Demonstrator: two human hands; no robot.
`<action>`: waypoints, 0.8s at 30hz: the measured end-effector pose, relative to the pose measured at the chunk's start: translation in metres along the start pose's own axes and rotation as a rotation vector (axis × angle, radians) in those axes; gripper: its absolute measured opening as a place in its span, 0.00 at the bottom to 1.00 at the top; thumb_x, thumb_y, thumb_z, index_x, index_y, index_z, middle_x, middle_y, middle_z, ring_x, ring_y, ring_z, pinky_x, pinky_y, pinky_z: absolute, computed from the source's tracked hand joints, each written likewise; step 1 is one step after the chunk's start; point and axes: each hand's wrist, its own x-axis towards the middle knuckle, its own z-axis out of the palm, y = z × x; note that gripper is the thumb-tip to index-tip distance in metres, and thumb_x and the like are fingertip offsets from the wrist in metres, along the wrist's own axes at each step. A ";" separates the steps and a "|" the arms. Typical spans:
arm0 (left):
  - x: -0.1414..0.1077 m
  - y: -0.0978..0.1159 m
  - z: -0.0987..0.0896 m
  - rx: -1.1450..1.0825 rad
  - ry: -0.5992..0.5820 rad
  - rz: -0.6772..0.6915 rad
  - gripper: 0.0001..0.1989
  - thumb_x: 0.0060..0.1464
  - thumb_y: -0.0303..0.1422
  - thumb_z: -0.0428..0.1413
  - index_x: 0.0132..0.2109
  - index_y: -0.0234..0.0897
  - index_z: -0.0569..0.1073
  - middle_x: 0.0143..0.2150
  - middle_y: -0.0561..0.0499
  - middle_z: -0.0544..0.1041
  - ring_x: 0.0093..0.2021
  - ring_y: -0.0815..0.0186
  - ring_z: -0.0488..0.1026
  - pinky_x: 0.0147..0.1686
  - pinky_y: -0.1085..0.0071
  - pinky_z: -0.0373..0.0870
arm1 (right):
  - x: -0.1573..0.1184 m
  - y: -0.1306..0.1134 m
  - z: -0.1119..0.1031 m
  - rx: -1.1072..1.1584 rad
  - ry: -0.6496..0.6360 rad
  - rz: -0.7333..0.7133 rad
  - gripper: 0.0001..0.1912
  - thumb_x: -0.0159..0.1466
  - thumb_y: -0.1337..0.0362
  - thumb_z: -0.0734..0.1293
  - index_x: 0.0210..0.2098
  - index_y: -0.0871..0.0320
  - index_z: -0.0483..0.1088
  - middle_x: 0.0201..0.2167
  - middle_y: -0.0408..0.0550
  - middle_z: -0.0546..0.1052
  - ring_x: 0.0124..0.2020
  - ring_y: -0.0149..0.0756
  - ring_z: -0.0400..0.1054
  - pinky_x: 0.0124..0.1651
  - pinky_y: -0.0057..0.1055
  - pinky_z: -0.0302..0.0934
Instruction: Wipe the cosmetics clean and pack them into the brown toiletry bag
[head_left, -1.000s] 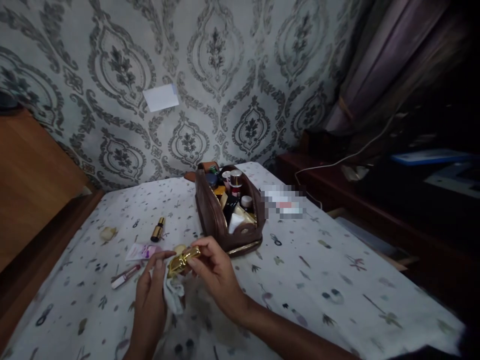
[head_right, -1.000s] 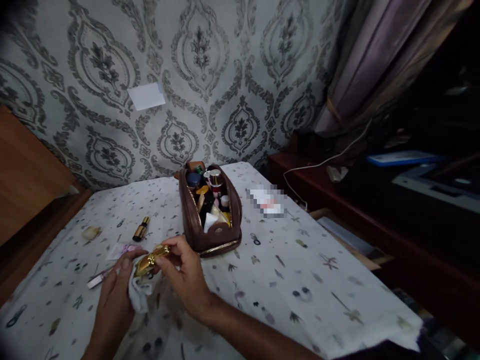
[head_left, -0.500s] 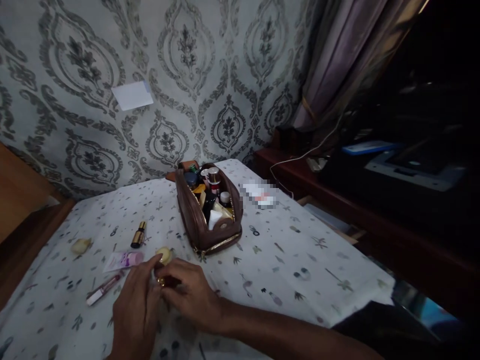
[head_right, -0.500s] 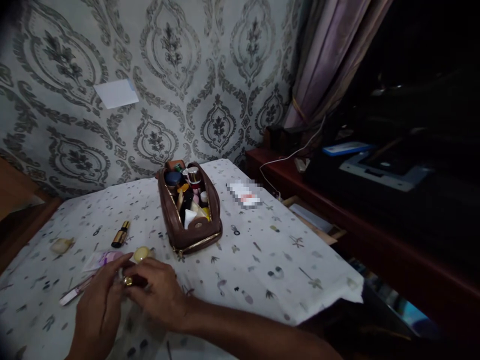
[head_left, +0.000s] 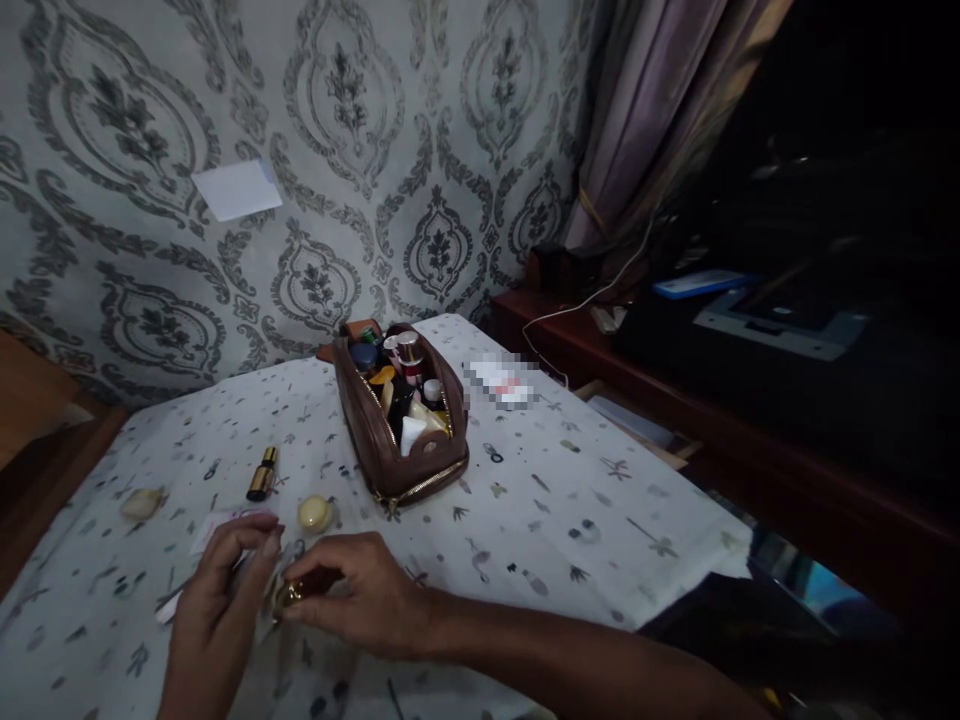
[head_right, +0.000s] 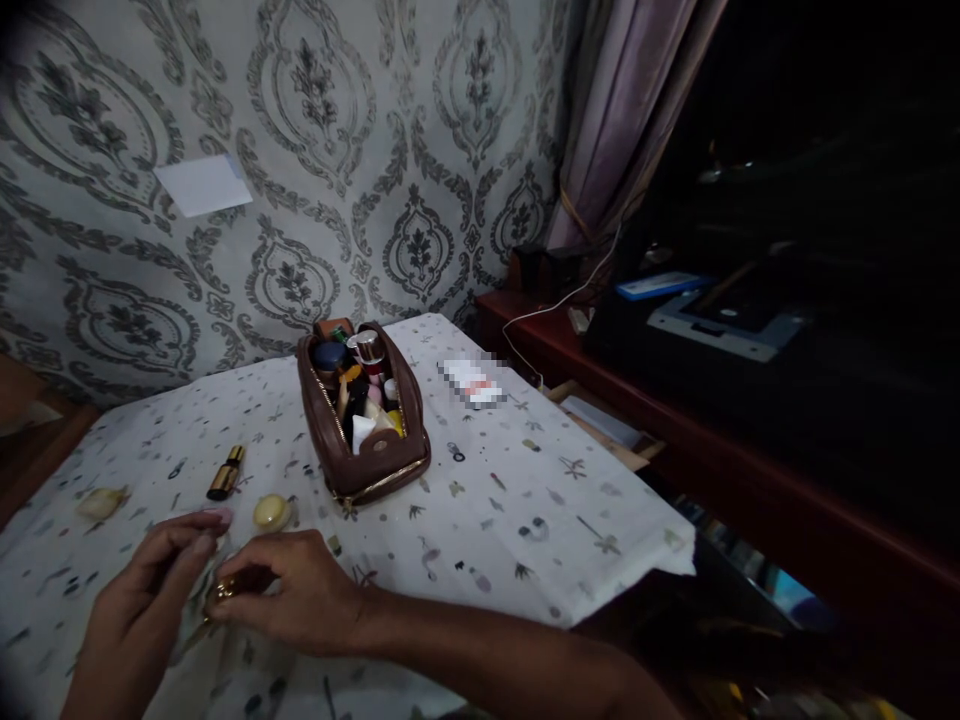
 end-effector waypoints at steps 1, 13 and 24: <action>0.000 -0.002 -0.003 0.005 -0.014 0.001 0.17 0.58 0.50 0.54 0.35 0.40 0.75 0.46 0.46 0.79 0.50 0.55 0.75 0.53 0.61 0.69 | 0.000 0.000 0.000 0.030 0.001 0.011 0.21 0.55 0.46 0.74 0.38 0.57 0.80 0.29 0.44 0.78 0.31 0.32 0.71 0.40 0.30 0.68; -0.020 -0.019 -0.002 0.207 -0.032 0.212 0.19 0.63 0.47 0.48 0.43 0.42 0.80 0.42 0.47 0.84 0.41 0.58 0.80 0.38 0.67 0.76 | 0.003 0.009 0.004 0.317 0.007 0.228 0.27 0.42 0.46 0.81 0.33 0.59 0.76 0.28 0.39 0.74 0.28 0.26 0.66 0.37 0.27 0.63; -0.015 -0.013 -0.003 0.051 0.015 -0.016 0.26 0.61 0.53 0.47 0.33 0.37 0.77 0.30 0.48 0.78 0.32 0.59 0.74 0.33 0.68 0.70 | 0.003 -0.002 -0.001 0.139 -0.041 0.191 0.23 0.52 0.45 0.77 0.33 0.59 0.75 0.22 0.36 0.68 0.23 0.24 0.60 0.27 0.23 0.54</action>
